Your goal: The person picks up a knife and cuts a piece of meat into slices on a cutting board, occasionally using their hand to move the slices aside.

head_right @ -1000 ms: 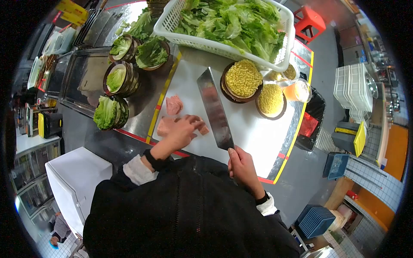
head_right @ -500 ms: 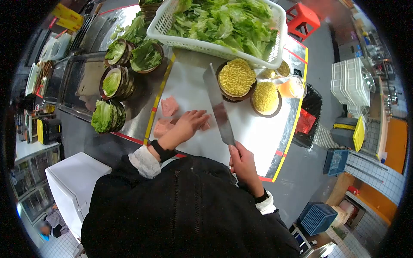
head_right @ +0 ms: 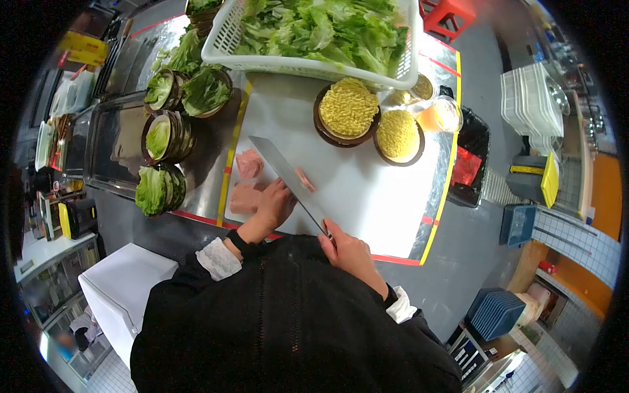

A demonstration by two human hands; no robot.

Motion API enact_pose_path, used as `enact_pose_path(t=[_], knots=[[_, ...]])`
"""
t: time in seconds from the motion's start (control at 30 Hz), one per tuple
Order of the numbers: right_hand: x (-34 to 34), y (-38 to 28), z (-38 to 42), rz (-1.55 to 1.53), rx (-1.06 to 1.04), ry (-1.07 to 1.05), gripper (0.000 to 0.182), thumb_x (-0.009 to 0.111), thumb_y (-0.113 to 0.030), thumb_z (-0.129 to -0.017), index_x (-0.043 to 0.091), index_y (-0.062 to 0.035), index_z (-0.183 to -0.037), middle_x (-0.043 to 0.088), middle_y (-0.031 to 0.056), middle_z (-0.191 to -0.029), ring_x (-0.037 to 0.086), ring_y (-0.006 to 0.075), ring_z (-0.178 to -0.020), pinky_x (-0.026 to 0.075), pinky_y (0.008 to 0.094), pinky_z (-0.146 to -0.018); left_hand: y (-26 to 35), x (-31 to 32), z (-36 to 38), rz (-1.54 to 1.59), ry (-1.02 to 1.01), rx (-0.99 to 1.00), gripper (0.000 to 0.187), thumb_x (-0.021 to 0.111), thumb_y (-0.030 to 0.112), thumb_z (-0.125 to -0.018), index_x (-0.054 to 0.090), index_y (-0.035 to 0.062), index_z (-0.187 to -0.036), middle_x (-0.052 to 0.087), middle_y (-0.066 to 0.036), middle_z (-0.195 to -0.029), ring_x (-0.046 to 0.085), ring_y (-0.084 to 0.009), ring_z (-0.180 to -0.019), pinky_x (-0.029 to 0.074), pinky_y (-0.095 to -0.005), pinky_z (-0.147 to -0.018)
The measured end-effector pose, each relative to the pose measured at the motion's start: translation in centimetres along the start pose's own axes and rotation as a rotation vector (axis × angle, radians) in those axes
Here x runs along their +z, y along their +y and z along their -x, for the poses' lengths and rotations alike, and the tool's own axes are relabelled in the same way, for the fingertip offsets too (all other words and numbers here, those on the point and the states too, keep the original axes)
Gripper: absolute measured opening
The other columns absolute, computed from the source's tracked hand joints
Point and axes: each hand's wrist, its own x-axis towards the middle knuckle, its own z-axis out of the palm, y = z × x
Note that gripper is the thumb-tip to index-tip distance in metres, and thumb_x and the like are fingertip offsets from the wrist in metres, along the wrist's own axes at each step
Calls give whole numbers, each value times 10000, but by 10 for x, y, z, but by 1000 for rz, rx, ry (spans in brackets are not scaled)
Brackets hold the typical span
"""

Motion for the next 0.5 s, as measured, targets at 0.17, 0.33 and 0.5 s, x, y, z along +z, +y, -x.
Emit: enact_pose_path(t=[0.17, 0.33, 0.5], knots=[[2, 0, 0, 24, -9, 17, 338, 593, -307, -940, 535, -130, -1223, 682, 185, -796, 666, 404, -738, 518, 481, -648, -12, 14, 5, 0, -27, 12, 284, 685, 73, -748, 647, 94, -1029, 613, -84, -1002, 594, -282, -944, 517, -380, -805], [3, 2, -1, 10, -3, 20, 343, 589, -302, -943, 553, -107, -1223, 681, 203, -804, 664, 412, -738, 519, 479, -654, -7, 7, 1, -4, -44, 1, 279, 675, 65, -757, 643, 90, -1033, 608, -93, -996, 591, -287, -940, 515, -389, -791], [-1, 0, -4, -21, 32, -9, 347, 584, -298, -944, 556, -96, -1224, 675, 219, -797, 657, 428, -742, 517, 488, -668, 0, 2, -3, 30, -21, -39, 257, 671, 74, -775, 644, 80, -1031, 605, -102, -998, 590, -297, -935, 513, -398, -783]])
